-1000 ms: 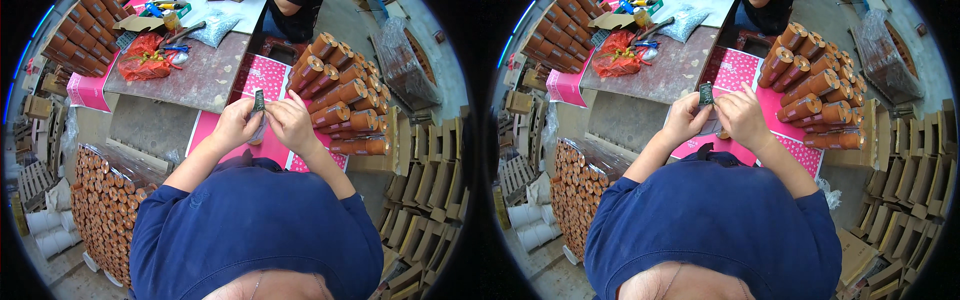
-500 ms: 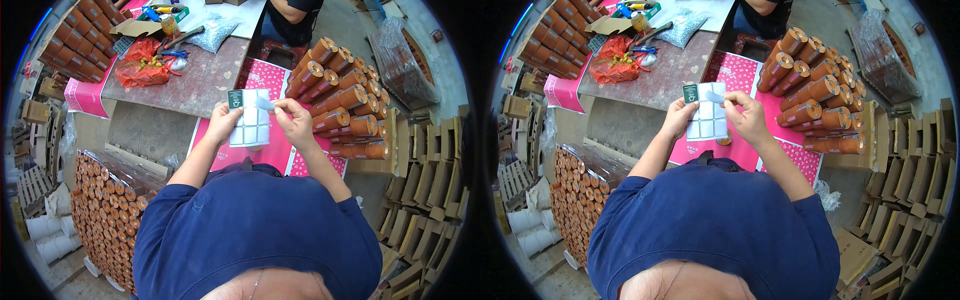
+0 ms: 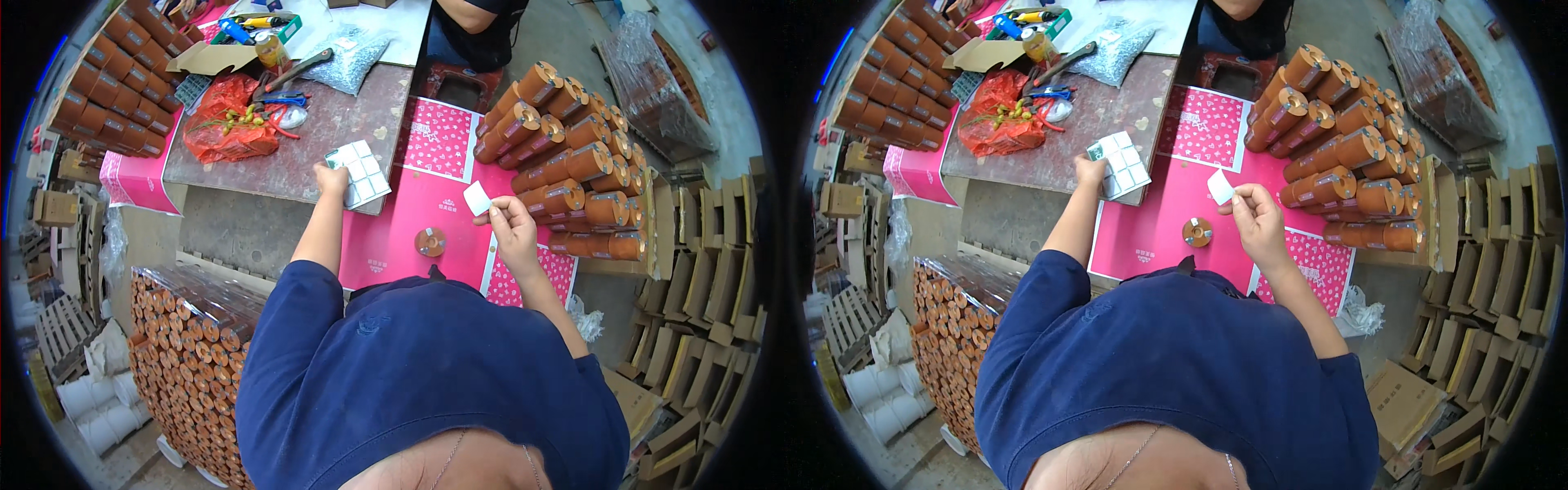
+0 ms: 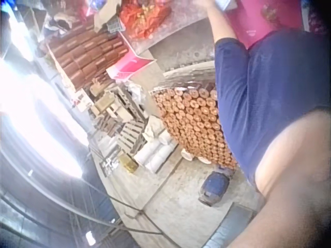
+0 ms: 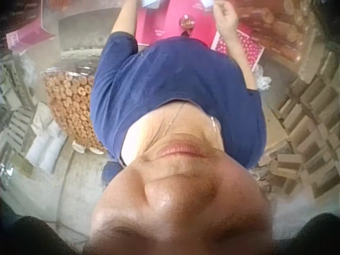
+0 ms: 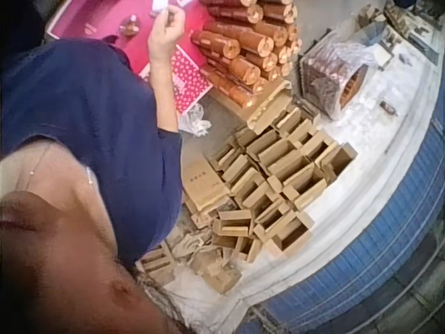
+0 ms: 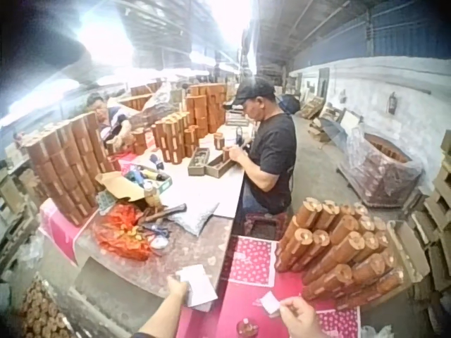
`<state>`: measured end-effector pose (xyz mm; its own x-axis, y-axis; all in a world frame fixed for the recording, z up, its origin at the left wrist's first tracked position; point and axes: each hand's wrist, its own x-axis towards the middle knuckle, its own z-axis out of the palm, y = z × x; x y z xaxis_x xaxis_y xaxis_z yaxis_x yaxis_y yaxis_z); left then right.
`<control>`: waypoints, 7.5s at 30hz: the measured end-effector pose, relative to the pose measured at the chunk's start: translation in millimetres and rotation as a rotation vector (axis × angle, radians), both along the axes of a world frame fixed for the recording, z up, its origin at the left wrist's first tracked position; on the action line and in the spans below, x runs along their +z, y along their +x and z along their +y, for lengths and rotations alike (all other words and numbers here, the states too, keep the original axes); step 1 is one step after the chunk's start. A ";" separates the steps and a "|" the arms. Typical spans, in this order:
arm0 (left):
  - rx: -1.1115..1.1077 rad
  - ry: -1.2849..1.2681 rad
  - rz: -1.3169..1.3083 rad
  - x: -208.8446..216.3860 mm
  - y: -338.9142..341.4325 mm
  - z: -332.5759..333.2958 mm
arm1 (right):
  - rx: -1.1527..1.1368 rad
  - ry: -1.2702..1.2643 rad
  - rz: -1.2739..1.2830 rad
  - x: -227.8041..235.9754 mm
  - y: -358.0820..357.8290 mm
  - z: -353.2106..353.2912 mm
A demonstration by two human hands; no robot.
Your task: Applying green adhesive labels to brown cylindrical furniture components and organizing them on a pallet.
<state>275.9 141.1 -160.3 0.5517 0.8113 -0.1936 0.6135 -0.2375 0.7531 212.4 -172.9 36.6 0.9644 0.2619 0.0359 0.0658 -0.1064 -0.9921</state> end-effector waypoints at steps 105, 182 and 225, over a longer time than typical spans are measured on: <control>-0.873 -1.270 -0.544 220.2 -97.8 -218.0 | -0.177 0.372 0.262 61.5 -29.4 -53.2; -0.010 -0.576 0.026 52.7 -78.5 -7.5 | 0.001 -0.961 0.292 -254.8 -31.8 -52.6; -0.308 0.426 0.343 52.3 18.3 -10.2 | -0.095 -0.346 0.002 -72.0 28.1 -51.8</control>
